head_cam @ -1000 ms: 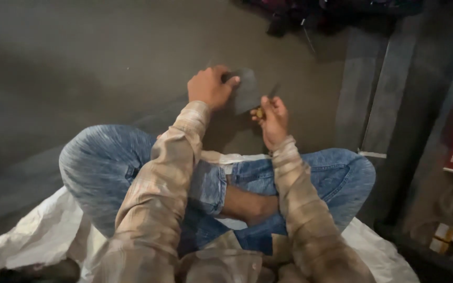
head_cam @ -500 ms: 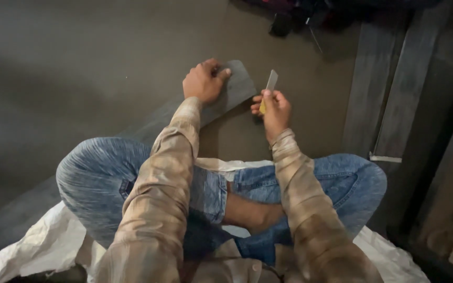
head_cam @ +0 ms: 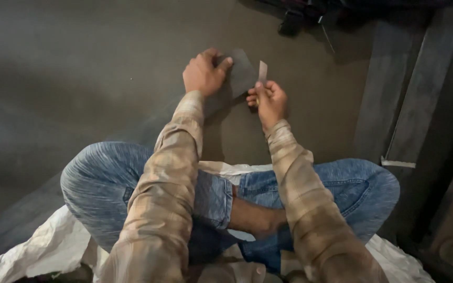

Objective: Measure and cut a piece of decorative wood paneling or floor plank.

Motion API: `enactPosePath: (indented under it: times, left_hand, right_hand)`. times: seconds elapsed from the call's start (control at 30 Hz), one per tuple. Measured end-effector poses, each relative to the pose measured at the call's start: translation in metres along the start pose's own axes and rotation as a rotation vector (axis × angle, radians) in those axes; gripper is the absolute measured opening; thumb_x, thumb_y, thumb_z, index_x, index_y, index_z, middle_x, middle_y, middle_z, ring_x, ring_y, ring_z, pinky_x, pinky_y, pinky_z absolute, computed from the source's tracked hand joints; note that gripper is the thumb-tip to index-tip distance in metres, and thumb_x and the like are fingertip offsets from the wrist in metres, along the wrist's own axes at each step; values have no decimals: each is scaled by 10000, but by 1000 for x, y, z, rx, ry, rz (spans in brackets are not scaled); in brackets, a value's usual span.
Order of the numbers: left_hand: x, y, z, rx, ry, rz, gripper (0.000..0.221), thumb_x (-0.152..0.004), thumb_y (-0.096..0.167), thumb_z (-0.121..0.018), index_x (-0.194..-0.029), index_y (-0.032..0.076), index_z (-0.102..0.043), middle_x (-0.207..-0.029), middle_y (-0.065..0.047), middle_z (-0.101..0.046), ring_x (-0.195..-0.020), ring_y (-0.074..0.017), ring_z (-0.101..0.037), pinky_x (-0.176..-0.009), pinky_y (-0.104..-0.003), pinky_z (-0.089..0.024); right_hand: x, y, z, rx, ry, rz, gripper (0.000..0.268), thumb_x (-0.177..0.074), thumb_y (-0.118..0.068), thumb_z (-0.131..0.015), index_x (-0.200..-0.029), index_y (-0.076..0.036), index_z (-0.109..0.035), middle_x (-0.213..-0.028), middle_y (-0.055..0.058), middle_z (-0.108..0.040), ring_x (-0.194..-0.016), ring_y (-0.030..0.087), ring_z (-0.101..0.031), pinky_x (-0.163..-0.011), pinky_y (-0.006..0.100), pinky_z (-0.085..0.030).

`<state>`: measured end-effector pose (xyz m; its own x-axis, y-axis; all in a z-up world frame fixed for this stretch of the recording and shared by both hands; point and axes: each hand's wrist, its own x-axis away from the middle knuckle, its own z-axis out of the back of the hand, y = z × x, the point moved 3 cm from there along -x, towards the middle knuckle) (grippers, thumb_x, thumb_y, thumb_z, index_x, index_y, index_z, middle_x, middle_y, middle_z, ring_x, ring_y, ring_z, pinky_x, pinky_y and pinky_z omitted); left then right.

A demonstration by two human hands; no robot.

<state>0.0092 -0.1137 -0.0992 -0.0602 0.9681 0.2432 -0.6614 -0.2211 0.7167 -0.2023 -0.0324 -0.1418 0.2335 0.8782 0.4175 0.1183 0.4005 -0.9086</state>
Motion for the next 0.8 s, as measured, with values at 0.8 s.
enactPosePath:
  times: [0.8]
  left_hand:
    - [36,7,-7,-309,61,-798,454,-861,197,-655,-1308,121,-678,-1434,-113,-564,-1363,-321,-477,-1165,-558,-309]
  right_hand:
    - [50,-43,-21,1160,163,451,357,-996,-245,-601,-1337,-178,-681,-741,222,-715,-693,448,-692,-670,556,-546]
